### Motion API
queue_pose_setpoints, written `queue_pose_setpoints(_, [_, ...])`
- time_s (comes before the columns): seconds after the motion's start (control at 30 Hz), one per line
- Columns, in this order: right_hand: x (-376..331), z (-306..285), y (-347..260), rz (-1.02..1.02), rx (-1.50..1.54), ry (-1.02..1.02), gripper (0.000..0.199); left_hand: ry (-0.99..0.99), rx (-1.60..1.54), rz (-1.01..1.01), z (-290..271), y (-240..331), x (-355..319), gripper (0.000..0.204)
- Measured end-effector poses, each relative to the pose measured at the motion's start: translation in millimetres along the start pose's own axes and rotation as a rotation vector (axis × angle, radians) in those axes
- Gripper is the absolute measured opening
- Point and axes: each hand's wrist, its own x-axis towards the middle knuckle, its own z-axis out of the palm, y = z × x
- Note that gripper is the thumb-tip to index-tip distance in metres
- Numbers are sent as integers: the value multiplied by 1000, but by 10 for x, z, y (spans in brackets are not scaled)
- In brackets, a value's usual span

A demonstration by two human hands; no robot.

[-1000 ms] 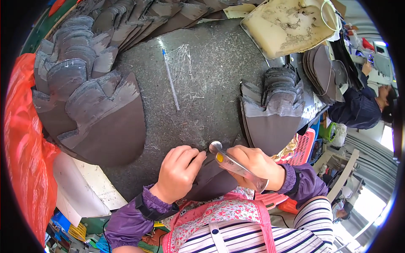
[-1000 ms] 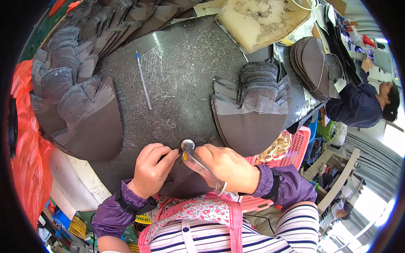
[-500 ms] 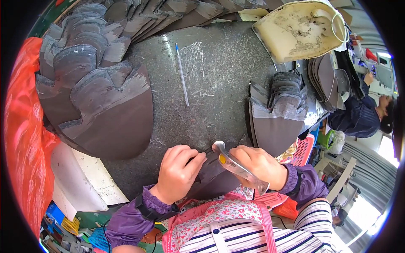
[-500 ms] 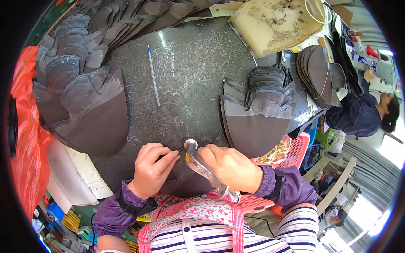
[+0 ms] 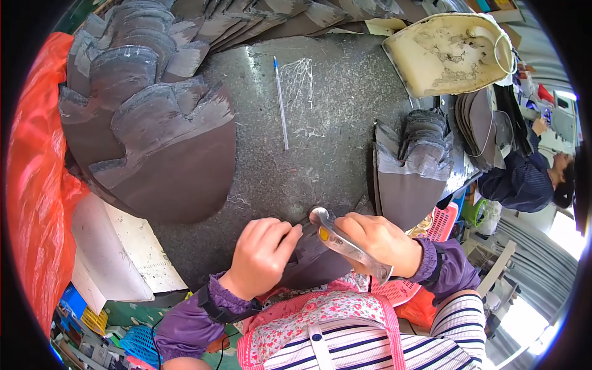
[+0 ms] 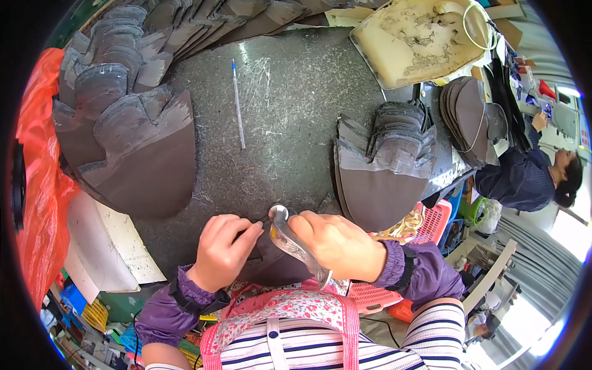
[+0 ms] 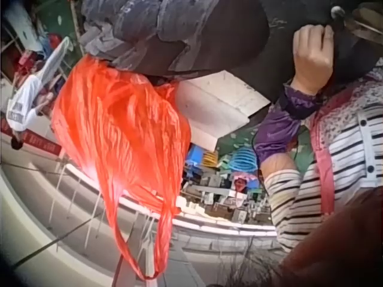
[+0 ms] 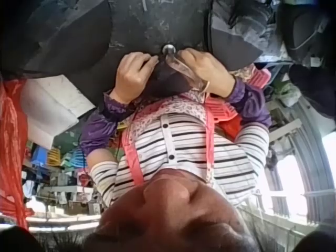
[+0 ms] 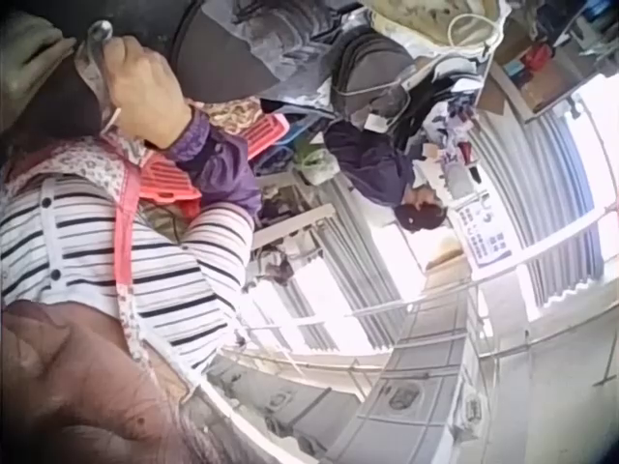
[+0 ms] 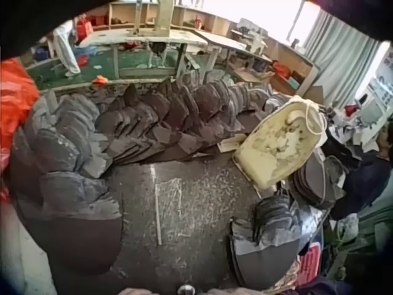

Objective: The person hammers the edges of shoe components on a stone block, moves the finished pieces to a stack, and picks up new components from a pile.

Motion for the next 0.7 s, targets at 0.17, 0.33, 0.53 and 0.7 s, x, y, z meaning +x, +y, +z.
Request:
queue_pose_setpoints(0.17, [56,-4,-32,-12,-16,-24,48,12,130,75,8,55,1,25])
queue_pose_setpoints(0.33, [102,-31,-87,9,19,-98,39,63,45,-64,3,43,-108,26])
queue_pose_setpoints(0.53, [112,-28,-107,-3,22,-82,34,101,48,-21,71,53,-204,26])
queue_pose_setpoints(0.7, [144,10,-121,-12,36,-103,37,114,106,-23,77,85,-198,25])
